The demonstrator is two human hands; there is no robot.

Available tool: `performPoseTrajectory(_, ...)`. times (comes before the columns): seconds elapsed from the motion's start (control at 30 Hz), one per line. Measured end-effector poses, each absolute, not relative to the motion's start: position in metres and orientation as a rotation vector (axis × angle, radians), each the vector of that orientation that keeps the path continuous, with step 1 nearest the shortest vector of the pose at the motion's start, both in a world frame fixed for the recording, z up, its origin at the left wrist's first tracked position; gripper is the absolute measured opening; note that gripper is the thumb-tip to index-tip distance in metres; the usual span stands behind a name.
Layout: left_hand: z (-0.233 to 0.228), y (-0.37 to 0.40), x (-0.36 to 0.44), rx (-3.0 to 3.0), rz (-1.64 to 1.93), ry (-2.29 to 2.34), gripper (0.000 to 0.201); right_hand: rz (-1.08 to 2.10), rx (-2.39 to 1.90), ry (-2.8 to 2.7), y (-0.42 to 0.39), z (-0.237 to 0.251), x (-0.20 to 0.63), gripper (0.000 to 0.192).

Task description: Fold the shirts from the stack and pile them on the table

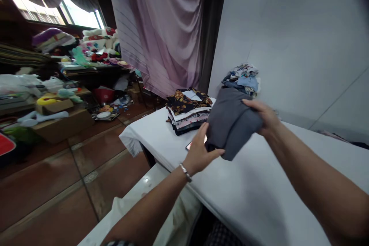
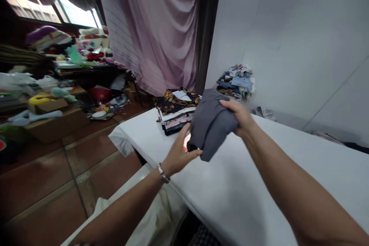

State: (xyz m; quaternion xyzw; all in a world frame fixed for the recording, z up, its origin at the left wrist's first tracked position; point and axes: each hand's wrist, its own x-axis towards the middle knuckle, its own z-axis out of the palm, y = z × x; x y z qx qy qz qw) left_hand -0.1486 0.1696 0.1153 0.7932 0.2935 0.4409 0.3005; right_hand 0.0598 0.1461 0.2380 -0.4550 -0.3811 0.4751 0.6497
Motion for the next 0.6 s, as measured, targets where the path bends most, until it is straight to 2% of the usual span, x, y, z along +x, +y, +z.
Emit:
performPoseTrajectory(0.13, 0.119, 0.115, -0.092, 1.934, 1.112, 0.660, 0.101, 1.040, -1.215, -0.831, 0.075, 0.235, 0.079, 0.024)
performPoseTrajectory(0.2, 0.110, 0.090, -0.068, 1.826, 1.025, 0.582, 0.089, 1.070, -1.314, -0.802, 0.048, 0.216, 0.083, 0.027)
performPoseTrajectory(0.33, 0.079, 0.057, -0.037, 1.582, 0.851, 0.520, 0.043, 1.122, -1.379, -0.715, 0.013, 0.170, 0.090, 0.032)
performPoseTrajectory(0.4, 0.064, 0.051, -0.028, 1.414, 0.815, 0.590, 0.029, 1.152, -1.365, -0.715, -0.002, 0.153, 0.099, 0.038)
performPoseTrajectory(0.5, 0.055, 0.054, -0.024, 1.060, 0.747, 0.706, 0.023, 1.102, -1.421, -0.732, -0.027, 0.143, 0.122, 0.047)
performPoseTrajectory(0.6, 0.064, 0.070, -0.033, 0.740, 0.640, 0.798, 0.024, 0.940, -1.502, -0.707, -0.054, 0.147, 0.157, 0.045)
